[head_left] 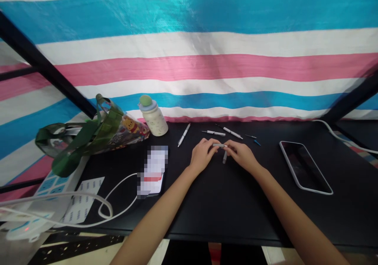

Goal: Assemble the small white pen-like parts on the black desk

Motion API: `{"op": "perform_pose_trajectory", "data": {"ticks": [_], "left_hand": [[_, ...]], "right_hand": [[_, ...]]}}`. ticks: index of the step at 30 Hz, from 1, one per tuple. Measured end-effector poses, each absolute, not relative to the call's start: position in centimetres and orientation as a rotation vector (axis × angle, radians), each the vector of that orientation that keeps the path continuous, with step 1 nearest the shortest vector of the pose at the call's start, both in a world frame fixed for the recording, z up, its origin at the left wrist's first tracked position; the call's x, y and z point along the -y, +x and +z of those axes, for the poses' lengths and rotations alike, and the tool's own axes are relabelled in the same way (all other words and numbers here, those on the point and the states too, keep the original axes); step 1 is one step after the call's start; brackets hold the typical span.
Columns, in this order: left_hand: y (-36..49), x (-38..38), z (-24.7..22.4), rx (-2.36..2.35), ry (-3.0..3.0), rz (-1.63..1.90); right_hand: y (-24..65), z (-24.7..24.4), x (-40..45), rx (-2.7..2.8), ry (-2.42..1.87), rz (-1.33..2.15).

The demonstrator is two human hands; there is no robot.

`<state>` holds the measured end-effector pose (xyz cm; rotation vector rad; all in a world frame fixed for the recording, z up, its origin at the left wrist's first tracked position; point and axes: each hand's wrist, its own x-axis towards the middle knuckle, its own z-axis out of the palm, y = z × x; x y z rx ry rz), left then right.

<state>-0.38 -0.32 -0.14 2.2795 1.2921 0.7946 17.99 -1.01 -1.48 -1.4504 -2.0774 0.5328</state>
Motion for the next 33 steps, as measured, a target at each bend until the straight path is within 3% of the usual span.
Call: {"op": "perform_pose_trajectory", "data": {"ticks": [33], "left_hand": [[-0.37, 0.43, -0.17, -1.301, 2.284, 0.814]], "right_hand": [[17.77, -1.65, 1.13, 2.024, -1.466, 0.480]]}}
